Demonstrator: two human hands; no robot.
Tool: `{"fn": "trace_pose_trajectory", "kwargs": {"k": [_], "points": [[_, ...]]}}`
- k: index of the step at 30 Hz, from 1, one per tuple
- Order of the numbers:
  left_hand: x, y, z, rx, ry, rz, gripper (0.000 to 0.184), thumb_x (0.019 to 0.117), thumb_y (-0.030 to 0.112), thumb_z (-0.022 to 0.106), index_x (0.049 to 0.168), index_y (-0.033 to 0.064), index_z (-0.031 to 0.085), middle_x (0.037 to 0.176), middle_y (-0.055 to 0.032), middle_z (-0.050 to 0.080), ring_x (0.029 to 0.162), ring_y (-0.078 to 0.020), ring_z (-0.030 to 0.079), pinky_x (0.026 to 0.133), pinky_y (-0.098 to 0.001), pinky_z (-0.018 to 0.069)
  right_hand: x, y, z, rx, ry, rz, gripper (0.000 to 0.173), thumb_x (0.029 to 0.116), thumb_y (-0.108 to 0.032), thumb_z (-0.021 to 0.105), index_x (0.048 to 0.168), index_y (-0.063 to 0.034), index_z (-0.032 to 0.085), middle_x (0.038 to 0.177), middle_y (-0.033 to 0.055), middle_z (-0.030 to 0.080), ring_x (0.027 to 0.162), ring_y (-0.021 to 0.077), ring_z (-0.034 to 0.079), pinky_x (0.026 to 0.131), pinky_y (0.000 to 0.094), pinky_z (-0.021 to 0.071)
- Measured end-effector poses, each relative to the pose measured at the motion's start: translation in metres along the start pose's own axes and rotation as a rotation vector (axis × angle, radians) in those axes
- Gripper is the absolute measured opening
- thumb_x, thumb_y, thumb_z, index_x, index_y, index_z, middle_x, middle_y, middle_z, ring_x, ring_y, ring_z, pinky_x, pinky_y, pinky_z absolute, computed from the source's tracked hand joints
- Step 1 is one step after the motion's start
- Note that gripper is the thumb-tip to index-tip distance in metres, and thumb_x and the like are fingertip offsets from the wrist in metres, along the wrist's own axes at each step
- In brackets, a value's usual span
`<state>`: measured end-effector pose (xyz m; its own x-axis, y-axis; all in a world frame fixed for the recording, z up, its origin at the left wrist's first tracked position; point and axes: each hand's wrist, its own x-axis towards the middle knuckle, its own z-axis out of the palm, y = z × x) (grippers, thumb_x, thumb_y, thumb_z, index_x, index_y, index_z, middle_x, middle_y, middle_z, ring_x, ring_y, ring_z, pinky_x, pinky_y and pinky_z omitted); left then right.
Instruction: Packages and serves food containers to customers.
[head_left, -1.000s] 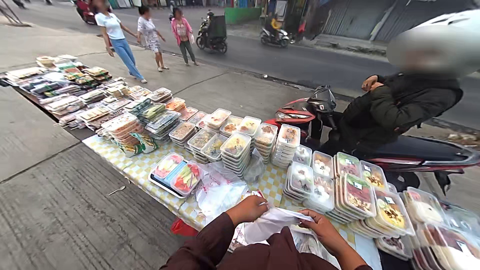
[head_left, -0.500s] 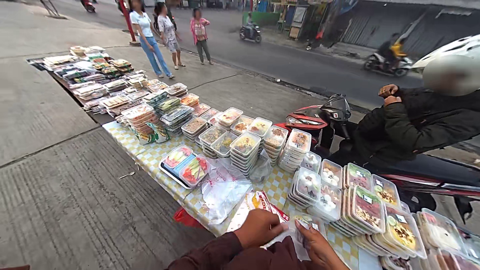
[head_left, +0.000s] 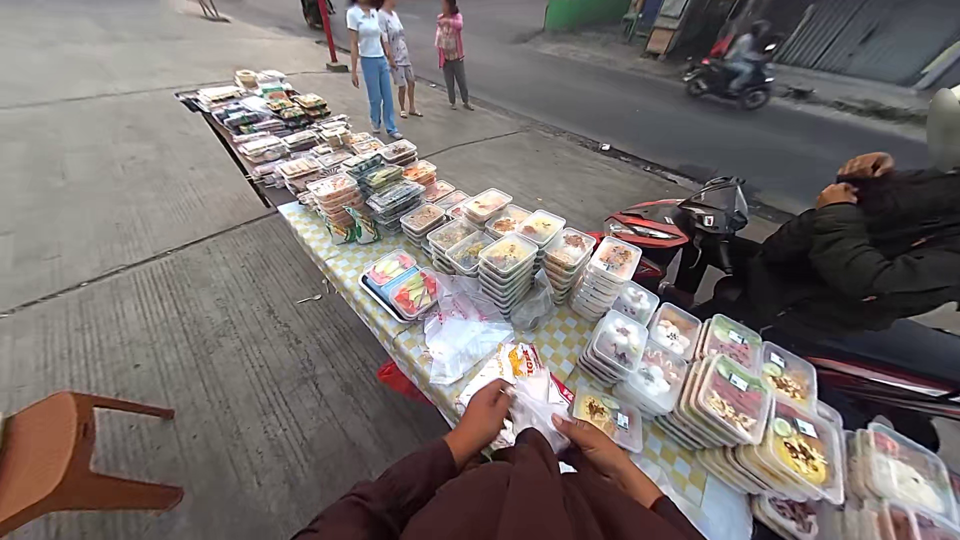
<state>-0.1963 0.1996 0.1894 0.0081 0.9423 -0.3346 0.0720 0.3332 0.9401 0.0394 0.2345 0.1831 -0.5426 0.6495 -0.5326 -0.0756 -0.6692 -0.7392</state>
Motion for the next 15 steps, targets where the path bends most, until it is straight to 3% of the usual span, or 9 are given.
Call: {"fn": "trace_pose_trajectory", "kwargs": {"k": [3,5,6,7,8,9,11,13,15], "points": [[-0.001,0.009,-0.011,-0.589,0.263,-0.254,0.03,0.1121,0.023,0.035,0.121,0.0025,0.054,0.094,-0.0111,0.068,0.079,-0.0204,0.068,0.072,-0.0381,0.0584,0.001,0.002,-0.017,-0.164,-0.101,-0.004,0.02,0.103,-0.021,0.059,0.091,-0.0064,0.066,0.08,0.0014,0.07,0.073,0.0095,0.067,0.073,0.0293,0.0582],[0.0,0.008,-0.017,-0.699,0.339,-0.292,0.033,0.1113,0.029,0.035,0.119,0.0041,0.055,0.096,-0.0124,0.068,0.082,-0.0223,0.068,0.073,-0.0402,0.0579,0.01,0.008,-0.028,-0.385,-0.057,-0.006,0.026,0.1032,-0.025,0.061,0.082,-0.0089,0.06,0.075,-0.001,0.063,0.068,0.0077,0.061,0.068,0.0276,0.0539],[0.001,0.002,-0.016,-0.607,0.347,-0.247,0.034,0.1116,0.029,0.037,0.122,0.0032,0.056,0.098,-0.0132,0.066,0.084,-0.0227,0.067,0.074,-0.0412,0.0574,0.015,0.011,-0.031,-0.507,0.029,-0.024,0.028,0.1026,-0.028,0.063,0.084,-0.007,0.059,0.077,0.001,0.061,0.07,0.0095,0.06,0.068,0.0295,0.0531],[0.003,-0.003,-0.014,-0.441,0.334,-0.171,0.035,0.1114,0.028,0.04,0.123,0.0,0.057,0.099,-0.0149,0.064,0.086,-0.0233,0.065,0.076,-0.0425,0.056,0.018,0.011,-0.03,-0.596,0.138,-0.073,0.029,0.1013,-0.03,0.065,0.095,-0.0024,0.062,0.087,0.0069,0.063,0.079,0.0149,0.062,0.074,0.0348,0.0541],[0.005,-0.009,-0.012,-0.228,0.294,-0.07,0.033,0.11,0.026,0.046,0.118,-0.0028,0.06,0.096,-0.0156,0.065,0.086,-0.0226,0.065,0.078,-0.0424,0.0555,0.02,0.009,-0.028,-0.65,0.226,-0.153,0.038,0.0997,-0.032,0.067,0.114,0.0027,0.061,0.108,0.0158,0.064,0.096,0.0234,0.064,0.086,0.0422,0.0547],[0.008,-0.012,-0.01,-0.015,0.214,0.026,0.031,0.1049,0.026,0.058,0.113,-0.0035,0.062,0.095,-0.0153,0.066,0.086,-0.0225,0.066,0.081,-0.0435,0.0556,0.021,0.006,-0.024,-0.697,0.269,-0.262,0.052,0.0985,-0.034,0.066,0.131,0.004,0.055,0.127,0.0213,0.061,0.114,0.0297,0.062,0.097,0.0456,0.053],[0.013,-0.008,-0.005,0.297,-0.036,0.134,0.047,0.0875,0.033,0.081,0.116,-0.0002,0.064,0.101,-0.0152,0.07,0.094,-0.0248,0.07,0.089,-0.0477,0.057,0.023,-0.006,-0.015,-0.829,0.21,-0.474,0.069,0.0945,-0.04,0.065,0.146,0.0013,0.045,0.141,0.0216,0.054,0.127,0.031,0.056,0.102,0.0457,0.051],[0.027,0.0,0.0,0.443,-0.261,0.218,0.057,0.0807,0.033,0.087,0.12,0.0014,0.061,0.106,-0.0146,0.071,0.098,-0.025,0.07,0.093,-0.0482,0.0563,0.023,-0.021,-0.002,-1.057,0.03,-0.545,0.074,0.0893,-0.047,0.072,0.143,-0.0002,0.052,0.139,0.019,0.058,0.13,0.0323,0.053,0.11,0.0506,0.0439],[0.043,0.007,-0.005,0.595,-0.386,0.293,0.048,0.0855,0.028,0.082,0.119,0.0025,0.06,0.102,-0.0149,0.07,0.096,-0.0274,0.069,0.088,-0.0505,0.0551,0.035,-0.025,0.005,-1.267,-0.066,-0.477,0.055,0.0958,-0.044,0.068,0.126,0.0014,0.064,0.123,0.0206,0.066,0.121,0.0362,0.059,0.109,0.0574,0.041]]}}
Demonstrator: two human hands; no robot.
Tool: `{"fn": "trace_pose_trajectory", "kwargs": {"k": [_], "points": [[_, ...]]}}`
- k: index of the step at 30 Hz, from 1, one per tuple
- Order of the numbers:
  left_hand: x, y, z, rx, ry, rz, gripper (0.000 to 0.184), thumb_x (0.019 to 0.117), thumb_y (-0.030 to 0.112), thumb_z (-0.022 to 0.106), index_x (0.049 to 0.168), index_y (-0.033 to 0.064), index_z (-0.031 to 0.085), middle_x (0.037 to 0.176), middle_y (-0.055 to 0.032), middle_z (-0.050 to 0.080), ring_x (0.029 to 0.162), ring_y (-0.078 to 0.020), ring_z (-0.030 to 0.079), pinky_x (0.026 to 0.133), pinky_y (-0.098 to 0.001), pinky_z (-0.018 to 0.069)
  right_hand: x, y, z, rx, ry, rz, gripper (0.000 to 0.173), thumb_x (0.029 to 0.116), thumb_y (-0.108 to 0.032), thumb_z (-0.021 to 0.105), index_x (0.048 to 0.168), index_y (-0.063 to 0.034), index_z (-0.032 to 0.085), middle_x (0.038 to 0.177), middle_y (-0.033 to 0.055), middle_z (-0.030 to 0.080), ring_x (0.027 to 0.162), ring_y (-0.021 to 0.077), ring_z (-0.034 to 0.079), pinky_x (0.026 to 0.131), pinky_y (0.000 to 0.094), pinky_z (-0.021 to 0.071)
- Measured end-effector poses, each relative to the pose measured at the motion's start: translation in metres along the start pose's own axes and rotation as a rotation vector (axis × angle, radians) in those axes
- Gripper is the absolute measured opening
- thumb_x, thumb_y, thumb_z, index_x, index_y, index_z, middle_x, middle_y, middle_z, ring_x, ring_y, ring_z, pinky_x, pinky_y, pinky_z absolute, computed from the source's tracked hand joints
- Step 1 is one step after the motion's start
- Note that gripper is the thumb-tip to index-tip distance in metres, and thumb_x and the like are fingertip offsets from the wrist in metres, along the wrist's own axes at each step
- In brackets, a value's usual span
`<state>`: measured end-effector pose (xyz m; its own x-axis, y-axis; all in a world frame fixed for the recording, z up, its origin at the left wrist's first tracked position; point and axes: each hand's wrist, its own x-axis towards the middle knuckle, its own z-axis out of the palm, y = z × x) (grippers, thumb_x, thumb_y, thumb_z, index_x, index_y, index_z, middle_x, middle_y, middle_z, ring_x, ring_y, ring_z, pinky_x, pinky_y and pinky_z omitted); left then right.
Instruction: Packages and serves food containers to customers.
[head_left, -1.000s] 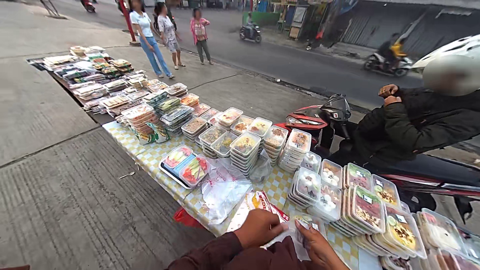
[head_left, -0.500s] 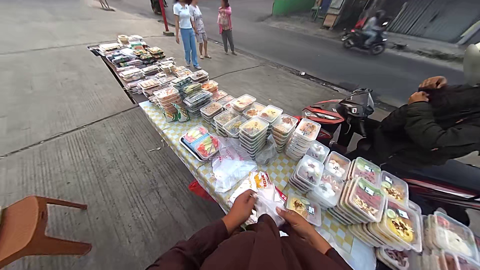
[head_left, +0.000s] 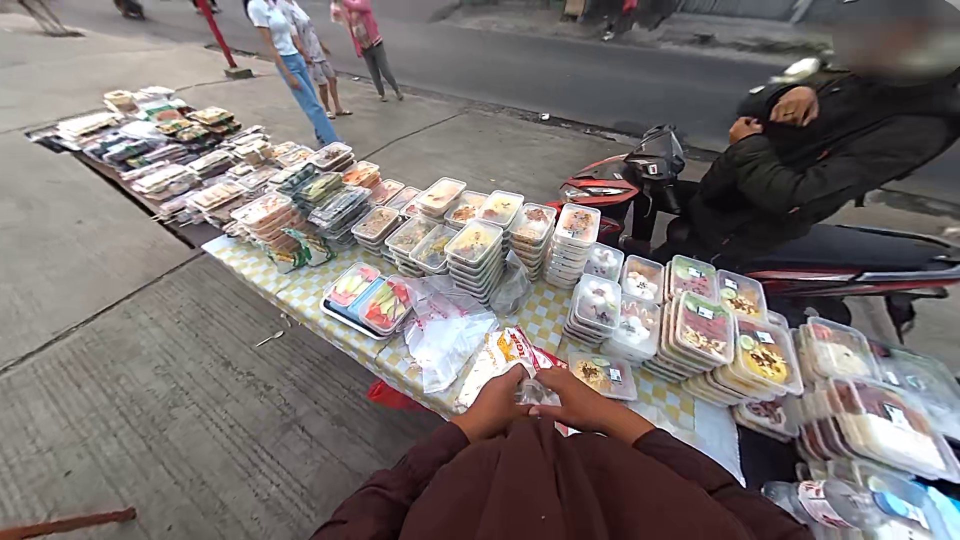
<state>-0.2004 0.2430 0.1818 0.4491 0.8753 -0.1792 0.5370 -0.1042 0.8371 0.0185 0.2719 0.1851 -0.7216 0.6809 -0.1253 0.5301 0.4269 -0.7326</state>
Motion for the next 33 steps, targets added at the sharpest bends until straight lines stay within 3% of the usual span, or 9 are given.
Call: {"fn": "trace_pose_trajectory", "kwargs": {"k": [2,6,9,11,15,18,21,27,33], "points": [[0.009,-0.009,-0.019,0.224,-0.045,-0.016,0.036,0.0909,0.017,0.073,0.121,0.0028,0.06,0.107,-0.019,0.07,0.101,-0.0364,0.069,0.088,-0.0594,0.0545,0.011,0.005,0.004,-0.052,-0.018,0.082,0.037,0.1042,-0.032,0.056,0.113,0.0025,0.066,0.108,0.0212,0.069,0.107,0.0355,0.066,0.099,0.0559,0.0489],[0.015,-0.046,-0.07,0.455,-0.093,-0.191,0.04,0.0898,0.008,0.069,0.128,-0.0001,0.062,0.126,-0.0284,0.062,0.119,-0.0473,0.06,0.096,-0.0656,0.0503,0.015,0.017,-0.005,0.091,0.157,0.316,0.03,0.1047,-0.023,0.053,0.117,0.0029,0.064,0.107,0.0212,0.068,0.102,0.0325,0.067,0.095,0.0523,0.0524],[0.014,-0.058,-0.106,0.411,-0.215,-0.229,0.037,0.0954,0.014,0.066,0.128,-0.0014,0.061,0.118,-0.027,0.067,0.11,-0.0465,0.065,0.093,-0.0675,0.0503,0.003,0.035,-0.003,0.351,0.071,0.404,0.034,0.1016,-0.029,0.062,0.114,0.0028,0.063,0.093,0.0145,0.064,0.084,0.021,0.06,0.081,0.043,0.0508],[0.015,-0.063,-0.122,0.314,-0.213,-0.254,0.037,0.0963,0.012,0.067,0.13,0.0,0.058,0.109,-0.022,0.072,0.097,-0.0398,0.071,0.088,-0.0629,0.0552,-0.004,0.049,0.008,0.691,0.038,0.526,0.037,0.1046,-0.023,0.056,0.131,0.0026,0.054,0.108,0.0135,0.064,0.091,0.0156,0.062,0.084,0.0368,0.0536],[0.019,-0.068,-0.133,0.085,-0.056,-0.321,0.036,0.098,0.0,0.055,0.134,-0.0001,0.049,0.099,-0.0142,0.075,0.082,-0.0211,0.073,0.081,-0.0443,0.0592,-0.005,0.103,0.04,1.422,0.745,1.194,0.057,0.1076,-0.038,0.05,0.152,-0.0043,0.036,0.145,0.0236,0.05,0.121,0.0323,0.061,0.097,0.0426,0.0539],[0.021,-0.072,-0.139,0.084,0.014,-0.275,0.026,0.103,0.008,0.053,0.127,-0.0022,0.053,0.089,-0.0113,0.071,0.079,-0.0167,0.07,0.079,-0.0407,0.0592,0.006,0.134,0.046,1.572,1.085,1.388,0.078,0.1031,-0.045,0.057,0.158,-0.0043,0.021,0.156,0.0277,0.035,0.132,0.0391,0.053,0.101,0.0455,0.053],[0.023,-0.08,-0.147,0.112,0.027,-0.186,0.023,0.1013,0.017,0.063,0.117,0.0001,0.069,0.111,-0.0161,0.07,0.101,-0.0258,0.069,0.093,-0.0484,0.0548,0.024,0.15,0.054,1.541,1.144,1.426,0.081,0.1016,-0.048,0.06,0.159,-0.0057,0.021,0.161,0.0256,0.029,0.142,0.0403,0.043,0.107,0.0516,0.0484],[0.032,-0.085,-0.159,0.065,0.113,-0.264,0.031,0.1032,0.014,0.062,0.133,0.0053,0.058,0.097,-0.015,0.072,0.082,-0.0254,0.07,0.082,-0.0497,0.0571,0.034,0.164,0.084,1.37,1.368,1.268,0.059,0.1066,-0.027,0.055,0.155,-0.0032,0.03,0.159,0.0217,0.034,0.141,0.0356,0.043,0.107,0.0511,0.0468],[0.044,-0.075,-0.16,0.041,0.212,-0.272,0.026,0.107,0.012,0.043,0.119,0.0041,0.065,0.096,-0.0172,0.067,0.085,-0.0295,0.065,0.078,-0.0537,0.0513,-0.001,0.131,0.064,1.433,1.434,1.099,0.05,0.1074,-0.021,0.049,0.151,-0.0036,0.033,0.143,0.0227,0.049,0.122,0.032,0.059,0.095,0.0436,0.0554]]}}
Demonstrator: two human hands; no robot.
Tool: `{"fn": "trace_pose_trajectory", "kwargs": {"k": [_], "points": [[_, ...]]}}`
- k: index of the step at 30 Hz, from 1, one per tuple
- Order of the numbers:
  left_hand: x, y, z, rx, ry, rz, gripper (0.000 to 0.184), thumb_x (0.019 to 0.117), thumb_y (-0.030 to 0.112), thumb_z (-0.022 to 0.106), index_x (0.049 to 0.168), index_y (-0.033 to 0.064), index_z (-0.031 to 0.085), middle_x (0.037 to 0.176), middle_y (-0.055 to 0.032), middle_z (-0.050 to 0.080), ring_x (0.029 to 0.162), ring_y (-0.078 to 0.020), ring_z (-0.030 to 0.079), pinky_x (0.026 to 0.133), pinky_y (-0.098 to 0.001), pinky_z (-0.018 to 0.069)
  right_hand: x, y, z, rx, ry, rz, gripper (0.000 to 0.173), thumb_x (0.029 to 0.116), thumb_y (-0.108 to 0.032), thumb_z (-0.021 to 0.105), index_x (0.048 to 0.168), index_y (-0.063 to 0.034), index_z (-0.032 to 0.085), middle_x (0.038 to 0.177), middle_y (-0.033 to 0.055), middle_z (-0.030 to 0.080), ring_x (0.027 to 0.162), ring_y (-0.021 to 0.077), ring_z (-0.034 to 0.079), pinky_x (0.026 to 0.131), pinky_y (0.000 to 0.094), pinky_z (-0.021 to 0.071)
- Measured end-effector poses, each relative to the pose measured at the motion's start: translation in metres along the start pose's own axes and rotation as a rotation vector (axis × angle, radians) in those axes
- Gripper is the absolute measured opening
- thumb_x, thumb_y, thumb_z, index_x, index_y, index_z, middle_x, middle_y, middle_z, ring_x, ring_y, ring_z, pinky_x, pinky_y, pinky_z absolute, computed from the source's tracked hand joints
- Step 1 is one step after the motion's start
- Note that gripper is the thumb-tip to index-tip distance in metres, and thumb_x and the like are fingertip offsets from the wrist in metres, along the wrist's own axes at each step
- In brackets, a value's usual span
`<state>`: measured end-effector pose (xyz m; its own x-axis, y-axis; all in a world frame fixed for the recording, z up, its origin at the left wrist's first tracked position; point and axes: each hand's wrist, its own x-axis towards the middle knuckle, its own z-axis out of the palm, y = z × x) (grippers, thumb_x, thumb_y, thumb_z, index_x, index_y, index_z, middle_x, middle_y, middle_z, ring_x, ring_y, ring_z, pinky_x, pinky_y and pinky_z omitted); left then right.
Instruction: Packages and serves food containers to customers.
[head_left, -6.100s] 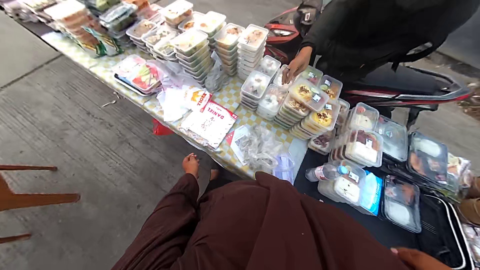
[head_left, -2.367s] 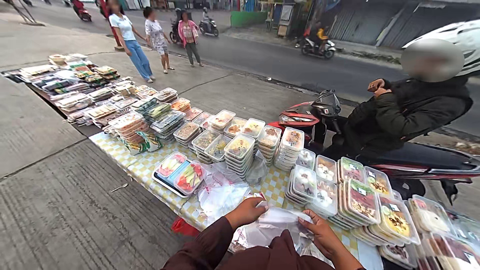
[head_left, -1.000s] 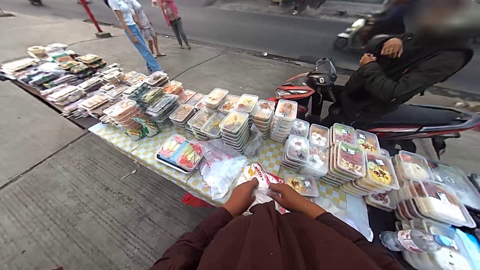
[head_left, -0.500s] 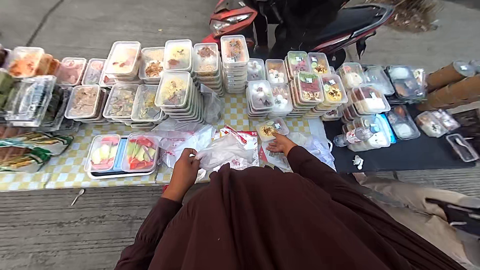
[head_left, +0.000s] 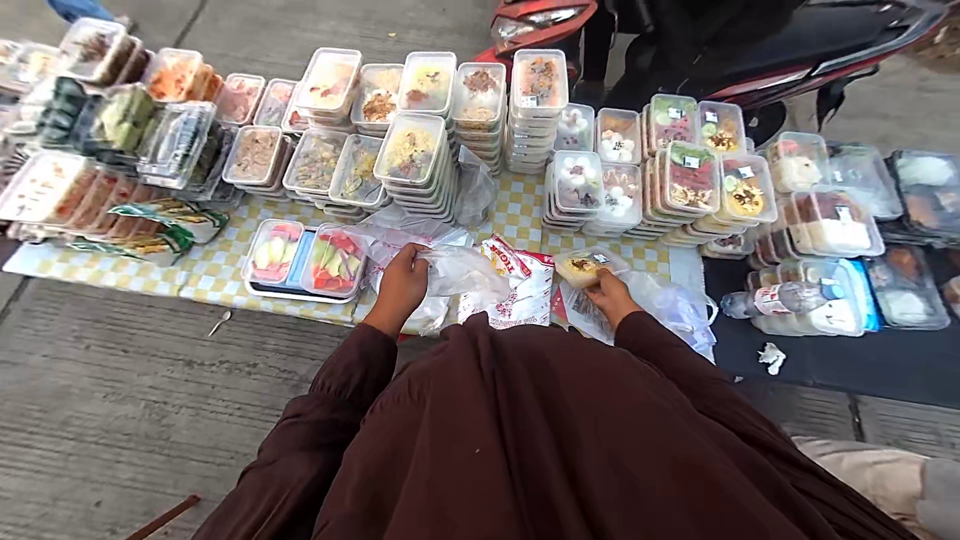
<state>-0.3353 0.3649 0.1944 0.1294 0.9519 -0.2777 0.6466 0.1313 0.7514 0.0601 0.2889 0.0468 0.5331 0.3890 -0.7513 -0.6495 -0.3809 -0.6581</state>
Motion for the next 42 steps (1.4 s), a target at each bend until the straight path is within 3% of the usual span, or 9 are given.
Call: {"fn": "trace_pose_trajectory", "kwargs": {"k": [10,13,19,25,28,32,36,39,42], "points": [[0.024,0.102,0.044,0.274,-0.115,0.238,0.036,0.1078,0.03,0.047,0.124,0.006,0.068,0.106,-0.024,0.071,0.103,-0.0444,0.068,0.088,-0.0697,0.0482,-0.143,-0.098,-0.032,-0.349,-1.148,-0.011,0.042,0.0975,-0.039,0.04,0.132,-0.023,0.059,0.095,0.0006,0.069,0.067,0.0081,0.062,0.056,0.0246,0.0523],[0.02,0.141,0.056,0.064,-0.278,0.375,0.035,0.108,0.027,0.048,0.099,0.0032,0.072,0.08,-0.0136,0.067,0.076,-0.0269,0.065,0.072,-0.0528,0.0521,-0.172,-0.083,-0.005,-0.352,-1.404,-0.022,0.049,0.1003,-0.03,0.045,0.148,-0.0178,0.049,0.116,0.0049,0.07,0.092,0.011,0.069,0.078,0.0299,0.0601],[-0.007,0.153,0.036,0.075,-0.213,0.666,0.037,0.1088,0.027,0.047,0.087,0.0073,0.07,0.068,-0.0045,0.061,0.062,-0.0174,0.059,0.061,-0.0438,0.0494,-0.143,-0.068,-0.013,-0.286,-0.977,-0.153,0.042,0.1085,-0.027,0.034,0.147,-0.0156,0.047,0.115,0.0086,0.07,0.1,0.017,0.069,0.088,0.0374,0.0587],[-0.051,0.09,0.106,0.3,-0.109,1.186,0.022,0.1011,0.032,0.062,0.103,0.0191,0.079,0.14,-0.0138,0.061,0.13,-0.0361,0.056,0.103,-0.0589,0.0458,-0.135,-0.064,-0.008,-0.362,-0.328,-0.452,0.032,0.11,-0.021,0.042,0.11,0.0023,0.063,0.091,0.0137,0.067,0.083,0.0201,0.068,0.077,0.0412,0.0588],[-0.05,0.053,0.12,-0.212,-0.247,0.903,0.042,0.0954,0.042,0.07,0.116,0.0048,0.073,0.154,-0.0226,0.046,0.137,-0.0325,0.051,0.109,-0.0476,0.0482,-0.135,-0.064,-0.009,-0.379,-0.298,-0.627,0.031,0.1099,-0.02,0.043,0.115,0.003,0.063,0.095,0.0145,0.068,0.089,0.0196,0.069,0.081,0.0411,0.0589],[-0.046,0.053,0.099,-0.704,-0.376,0.188,0.073,0.1007,0.051,0.05,0.155,0.0048,0.033,0.156,-0.0138,0.042,0.131,-0.0232,0.057,0.105,-0.0437,0.0526,-0.156,-0.063,0.002,-0.538,-0.358,-0.641,0.028,0.109,-0.016,0.045,0.118,0.0051,0.061,0.099,0.0157,0.068,0.093,0.0187,0.068,0.086,0.0388,0.0571],[-0.044,0.052,0.108,-0.874,-0.345,-0.139,0.044,0.1111,0.03,0.044,0.145,0.0008,0.042,0.115,-0.0146,0.069,0.1,-0.0182,0.071,0.09,-0.0372,0.06,-0.168,-0.061,0.021,-1.165,-0.771,-0.579,0.04,0.1073,-0.033,0.051,0.117,0.0031,0.065,0.099,0.0152,0.071,0.092,0.0208,0.07,0.089,0.0424,0.0566],[-0.037,0.023,0.113,-0.989,-0.182,-0.438,0.044,0.1104,0.031,0.047,0.139,-0.0018,0.05,0.114,-0.0172,0.069,0.099,-0.0219,0.071,0.087,-0.0398,0.0596,-0.178,-0.077,0.029,-1.72,-1.175,-0.569,0.053,0.1071,-0.044,0.049,0.133,-0.0008,0.064,0.111,0.0227,0.071,0.104,0.0358,0.068,0.098,0.0603,0.0478],[-0.043,-0.009,0.102,-1.077,-0.159,-0.578,0.044,0.1098,0.034,0.047,0.139,0.0007,0.049,0.114,-0.0147,0.069,0.099,-0.0203,0.07,0.085,-0.0376,0.0596,-0.181,-0.093,0.04,-1.706,-1.419,-0.539,0.047,0.1074,-0.038,0.051,0.145,-0.0102,0.059,0.125,0.0143,0.071,0.113,0.0235,0.068,0.105,0.0483,0.0492]]}}
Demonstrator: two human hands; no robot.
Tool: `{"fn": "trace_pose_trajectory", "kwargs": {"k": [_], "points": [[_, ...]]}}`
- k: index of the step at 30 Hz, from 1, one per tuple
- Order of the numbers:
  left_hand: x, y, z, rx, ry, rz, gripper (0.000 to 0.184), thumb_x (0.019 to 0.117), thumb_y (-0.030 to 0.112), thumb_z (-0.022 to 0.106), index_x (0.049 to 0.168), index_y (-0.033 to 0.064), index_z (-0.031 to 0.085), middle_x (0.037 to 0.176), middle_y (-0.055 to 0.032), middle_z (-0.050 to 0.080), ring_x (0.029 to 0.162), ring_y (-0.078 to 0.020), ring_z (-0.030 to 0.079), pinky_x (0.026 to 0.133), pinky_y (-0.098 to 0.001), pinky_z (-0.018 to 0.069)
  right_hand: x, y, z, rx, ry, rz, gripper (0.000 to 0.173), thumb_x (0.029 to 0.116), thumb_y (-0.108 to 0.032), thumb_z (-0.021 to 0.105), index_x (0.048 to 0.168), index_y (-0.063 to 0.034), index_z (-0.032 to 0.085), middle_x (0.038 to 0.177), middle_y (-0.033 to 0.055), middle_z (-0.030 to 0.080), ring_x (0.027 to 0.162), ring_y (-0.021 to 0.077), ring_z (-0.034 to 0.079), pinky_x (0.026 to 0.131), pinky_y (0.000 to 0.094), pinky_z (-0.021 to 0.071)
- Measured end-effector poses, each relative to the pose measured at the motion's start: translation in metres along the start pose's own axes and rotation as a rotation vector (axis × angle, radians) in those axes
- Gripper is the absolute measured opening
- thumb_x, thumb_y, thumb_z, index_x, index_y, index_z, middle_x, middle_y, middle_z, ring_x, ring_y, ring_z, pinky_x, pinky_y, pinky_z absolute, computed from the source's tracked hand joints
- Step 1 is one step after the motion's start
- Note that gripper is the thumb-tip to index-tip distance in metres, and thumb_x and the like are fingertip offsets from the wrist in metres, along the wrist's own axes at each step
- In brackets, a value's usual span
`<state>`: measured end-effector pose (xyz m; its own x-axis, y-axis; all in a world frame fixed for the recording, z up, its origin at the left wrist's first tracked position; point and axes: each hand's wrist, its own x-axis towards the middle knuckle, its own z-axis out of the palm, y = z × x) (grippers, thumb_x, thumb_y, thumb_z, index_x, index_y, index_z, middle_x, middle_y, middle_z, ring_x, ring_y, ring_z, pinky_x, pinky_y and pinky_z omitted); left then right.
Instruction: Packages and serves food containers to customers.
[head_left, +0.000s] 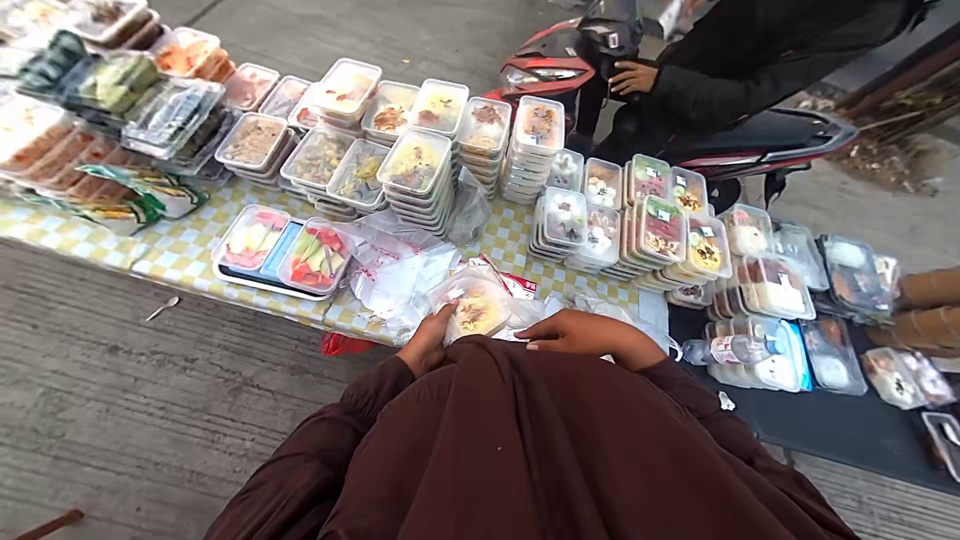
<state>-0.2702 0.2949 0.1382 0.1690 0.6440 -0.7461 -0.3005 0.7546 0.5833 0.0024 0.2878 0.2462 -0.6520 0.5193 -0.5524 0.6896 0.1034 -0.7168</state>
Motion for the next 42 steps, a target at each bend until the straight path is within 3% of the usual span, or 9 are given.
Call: {"fn": "trace_pose_trajectory", "kwargs": {"k": [5,12,15,18,22,27,30,35,42], "points": [[-0.004,0.01,-0.044,-0.066,0.08,0.039,0.04,0.1082,0.027,0.052,0.139,0.0016,0.049,0.11,-0.0139,0.071,0.095,-0.0189,0.072,0.082,-0.0351,0.0611,0.069,0.006,-0.057,0.414,0.37,-0.037,0.037,0.1094,-0.022,0.043,0.132,0.001,0.061,0.11,0.0136,0.072,0.095,0.0182,0.07,0.09,0.0382,0.0569],[-0.006,0.012,-0.1,-0.003,0.051,0.137,0.038,0.1052,0.018,0.059,0.137,-0.0004,0.048,0.108,-0.0097,0.072,0.093,-0.0138,0.073,0.086,-0.0312,0.0613,0.27,0.046,-0.119,0.243,0.864,0.175,0.039,0.1035,-0.011,0.048,0.14,0.0016,0.055,0.142,0.0243,0.056,0.132,0.035,0.054,0.111,0.0498,0.0431],[-0.003,0.01,-0.12,-0.046,0.094,0.144,0.038,0.1049,0.017,0.059,0.137,-0.0002,0.048,0.107,-0.0086,0.073,0.093,-0.0124,0.073,0.086,-0.0297,0.0612,0.31,0.066,-0.117,0.041,0.743,0.476,0.073,0.0981,-0.038,0.066,0.15,0.0067,0.04,0.144,0.034,0.049,0.135,0.0487,0.049,0.111,0.0639,0.0397],[-0.004,0.012,-0.134,-0.089,0.127,0.133,0.035,0.1055,0.015,0.057,0.135,-0.0006,0.049,0.105,-0.009,0.073,0.092,-0.0131,0.073,0.085,-0.03,0.0613,0.324,0.059,-0.099,-0.147,0.586,0.566,0.043,0.1006,-0.032,0.06,0.125,0.0031,0.067,0.121,0.031,0.066,0.116,0.0501,0.062,0.096,0.071,0.046],[-0.001,0.015,-0.143,-0.111,0.151,0.127,0.034,0.106,0.015,0.056,0.135,-0.0006,0.05,0.106,-0.0088,0.073,0.093,-0.0127,0.073,0.086,-0.0294,0.0613,0.329,0.077,-0.064,-0.325,0.684,-0.072,0.036,0.0985,-0.033,0.059,0.102,-0.0004,0.075,0.11,0.022,0.069,0.109,0.0416,0.063,0.098,0.063,0.0462],[0.006,0.017,-0.15,-0.116,0.177,0.114,0.035,0.106,0.016,0.056,0.136,-0.0005,0.048,0.106,-0.0102,0.073,0.093,-0.014,0.073,0.085,-0.0304,0.0616,0.338,0.067,-0.088,0.162,0.704,0.399,0.04,0.1085,-0.02,0.038,0.118,0.0084,0.065,0.122,0.0302,0.064,0.118,0.0438,0.061,0.102,0.0614,0.0463],[0.005,0.02,-0.151,-0.088,0.205,0.104,0.038,0.1058,0.015,0.057,0.138,-0.0017,0.047,0.108,-0.0111,0.072,0.093,-0.0142,0.073,0.085,-0.0306,0.0613,0.348,0.084,-0.099,-0.088,0.501,0.677,0.037,0.0989,-0.018,0.06,0.12,0.0126,0.064,0.129,0.0344,0.06,0.124,0.0493,0.057,0.102,0.0674,0.045],[0.005,0.023,-0.155,-0.08,0.249,0.104,0.039,0.1043,0.014,0.059,0.138,-0.0017,0.046,0.108,-0.0121,0.072,0.092,-0.0147,0.074,0.084,-0.0306,0.062,0.362,0.103,-0.096,-0.098,0.616,0.727,0.086,0.0857,-0.028,0.08,0.153,0.0013,0.035,0.145,0.036,0.046,0.125,0.0514,0.056,0.097,0.0652,0.0499],[0.01,0.035,-0.147,-0.005,0.241,0.107,0.042,0.1023,0.015,0.064,0.137,-0.0017,0.048,0.108,-0.0127,0.072,0.092,-0.0161,0.074,0.084,-0.0319,0.0627,0.336,0.085,-0.096,-0.174,0.548,0.643,0.049,0.0901,-0.018,0.072,0.13,0.0063,0.058,0.12,0.0337,0.064,0.111,0.0521,0.063,0.087,0.0715,0.0495]]}}
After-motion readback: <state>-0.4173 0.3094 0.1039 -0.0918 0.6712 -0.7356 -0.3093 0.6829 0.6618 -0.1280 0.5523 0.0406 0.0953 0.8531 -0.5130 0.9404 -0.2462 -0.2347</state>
